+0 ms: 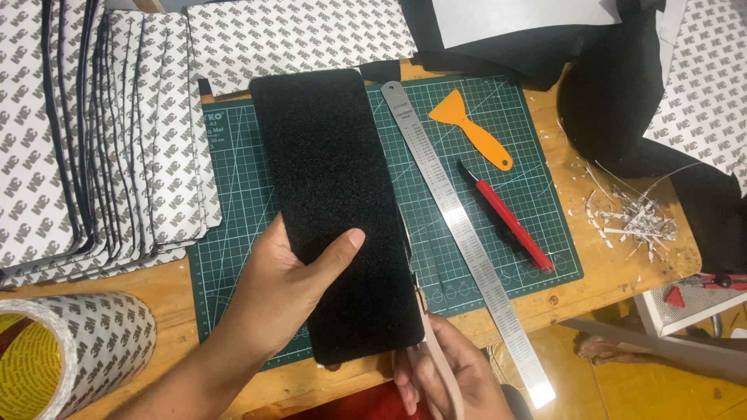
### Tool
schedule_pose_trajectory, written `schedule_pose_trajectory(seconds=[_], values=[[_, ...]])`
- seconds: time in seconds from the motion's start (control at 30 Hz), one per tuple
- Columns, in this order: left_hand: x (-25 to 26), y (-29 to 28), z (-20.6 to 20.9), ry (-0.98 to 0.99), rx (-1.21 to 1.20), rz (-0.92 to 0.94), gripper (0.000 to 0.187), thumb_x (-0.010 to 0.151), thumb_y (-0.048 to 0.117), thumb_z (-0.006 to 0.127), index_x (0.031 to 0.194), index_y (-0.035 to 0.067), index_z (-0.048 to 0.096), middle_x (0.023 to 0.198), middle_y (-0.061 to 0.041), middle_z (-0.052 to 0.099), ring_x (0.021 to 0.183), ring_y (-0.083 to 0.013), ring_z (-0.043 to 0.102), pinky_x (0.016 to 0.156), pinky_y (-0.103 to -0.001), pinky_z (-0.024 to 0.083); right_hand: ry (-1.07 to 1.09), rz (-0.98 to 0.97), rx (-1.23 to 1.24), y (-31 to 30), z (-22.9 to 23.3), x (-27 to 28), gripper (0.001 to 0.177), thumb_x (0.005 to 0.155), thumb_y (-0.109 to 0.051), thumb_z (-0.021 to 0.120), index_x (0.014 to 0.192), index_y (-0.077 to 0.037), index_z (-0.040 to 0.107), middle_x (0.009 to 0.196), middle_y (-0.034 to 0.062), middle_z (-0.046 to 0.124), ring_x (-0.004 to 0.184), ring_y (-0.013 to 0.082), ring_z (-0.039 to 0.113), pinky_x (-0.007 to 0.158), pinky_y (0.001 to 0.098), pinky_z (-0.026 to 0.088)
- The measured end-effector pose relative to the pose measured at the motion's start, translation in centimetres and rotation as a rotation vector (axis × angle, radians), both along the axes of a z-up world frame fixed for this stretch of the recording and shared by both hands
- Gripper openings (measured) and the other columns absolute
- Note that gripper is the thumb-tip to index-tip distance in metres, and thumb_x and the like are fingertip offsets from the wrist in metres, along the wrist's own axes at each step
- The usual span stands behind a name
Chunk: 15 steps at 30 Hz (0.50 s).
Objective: Cut and trim black adhesive material using a ruler, utility knife, and scissors.
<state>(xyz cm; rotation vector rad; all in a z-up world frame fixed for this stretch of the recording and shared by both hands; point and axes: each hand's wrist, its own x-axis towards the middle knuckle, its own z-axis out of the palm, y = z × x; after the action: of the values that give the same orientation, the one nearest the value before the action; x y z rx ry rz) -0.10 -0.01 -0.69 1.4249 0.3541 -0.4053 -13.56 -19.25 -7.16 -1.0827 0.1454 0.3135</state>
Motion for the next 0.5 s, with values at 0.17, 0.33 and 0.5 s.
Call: schedule_pose_trajectory(seconds=[0.17, 0.33, 0.5], values=[[0.0, -0.1, -0.2, 0.034, 0.014, 0.006, 0.031, 0.084, 0.017, 0.076, 0.114, 0.008, 0.071, 0.103, -0.004, 0.08, 0.095, -0.0152, 0.074, 0.086, -0.03, 0.059, 0.124, -0.035, -0.006, 0.4, 0.1, -0.1, 0.031, 0.1, -0.012, 0.059, 0.123, 0.008, 0.057, 0.074, 0.0224, 0.065, 0.053, 0.0238, 0.061, 0.047, 0.0305, 0.052], [-0.1, -0.2, -0.9, -0.018, -0.144, 0.075, 0.035, 0.084, 0.009, 0.075, 0.118, 0.004, 0.069, 0.112, -0.009, 0.08, 0.099, -0.0172, 0.073, 0.09, -0.031, 0.059, -0.054, 0.014, 0.152, 0.0, -0.1, -0.2, 0.09, 0.096, -0.059, 0.065, 0.146, 0.011, 0.04, 0.085, 0.0287, 0.067, 0.064, 0.0276, 0.062, 0.06, 0.0337, 0.053], [0.2, 0.0, -0.1, 0.063, -0.146, 0.118, 0.039, 0.082, 0.008, 0.074, 0.121, 0.004, 0.068, 0.113, -0.011, 0.08, 0.101, -0.0202, 0.073, 0.091, -0.033, 0.06, -0.05, -0.01, 0.147, -0.2, 1.3, 0.2, 0.067, 0.1, -0.036, 0.064, 0.145, 0.009, 0.041, 0.088, 0.0243, 0.068, 0.068, 0.0287, 0.065, 0.063, 0.0356, 0.055]])
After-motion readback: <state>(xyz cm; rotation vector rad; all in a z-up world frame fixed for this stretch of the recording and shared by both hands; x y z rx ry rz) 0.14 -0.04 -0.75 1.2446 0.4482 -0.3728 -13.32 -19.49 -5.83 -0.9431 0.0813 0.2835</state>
